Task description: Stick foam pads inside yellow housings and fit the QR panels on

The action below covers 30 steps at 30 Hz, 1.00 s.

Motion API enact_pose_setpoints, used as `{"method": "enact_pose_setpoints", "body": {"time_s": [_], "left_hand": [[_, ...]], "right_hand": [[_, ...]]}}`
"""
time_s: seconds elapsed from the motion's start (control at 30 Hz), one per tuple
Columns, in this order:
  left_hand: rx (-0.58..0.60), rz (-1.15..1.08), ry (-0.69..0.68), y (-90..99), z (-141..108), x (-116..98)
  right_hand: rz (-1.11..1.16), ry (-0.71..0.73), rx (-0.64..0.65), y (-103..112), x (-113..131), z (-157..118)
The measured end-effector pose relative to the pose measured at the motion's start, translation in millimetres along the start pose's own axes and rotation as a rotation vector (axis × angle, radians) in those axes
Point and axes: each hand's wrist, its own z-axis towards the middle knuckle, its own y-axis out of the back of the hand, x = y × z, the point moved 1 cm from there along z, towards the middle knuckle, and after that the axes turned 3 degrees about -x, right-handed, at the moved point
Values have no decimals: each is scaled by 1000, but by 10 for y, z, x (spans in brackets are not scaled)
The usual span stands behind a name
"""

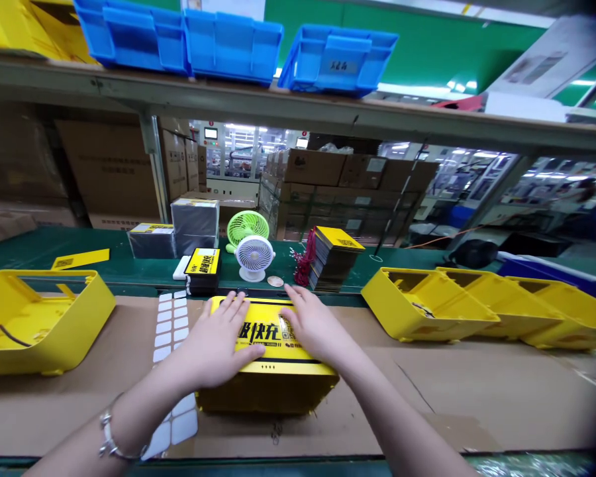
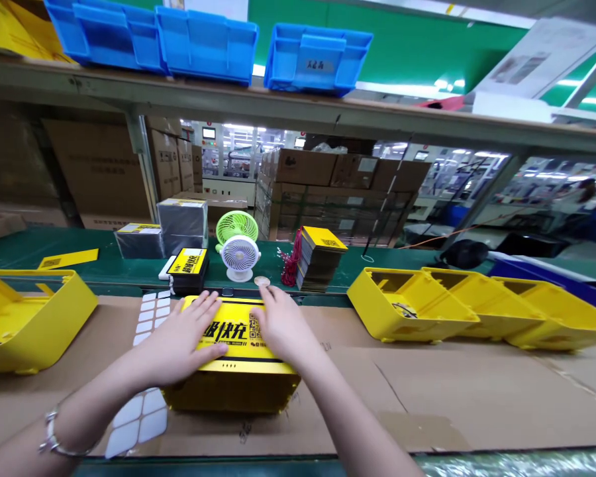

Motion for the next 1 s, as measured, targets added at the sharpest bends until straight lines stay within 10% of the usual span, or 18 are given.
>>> {"method": "enact_pose_setpoints", "body": {"time_s": [0.17,0.37,0.67,0.87,1.0], "left_hand": [[69,-7,-134,1,92,-22],[90,-83,-28,151,-162,339],[44,-11,-103,8,44,-80],[25,-275,41,120,-188,301],[-104,-677,226,-158,-613,480]], "right_hand": [[-64,252,263,43,358,-183],[-104,61,267,226,41,-330],[-94,209,286,52,399,-238],[159,15,252,281,-66,-405],[650,-112,211,185,-377,-772]]}}
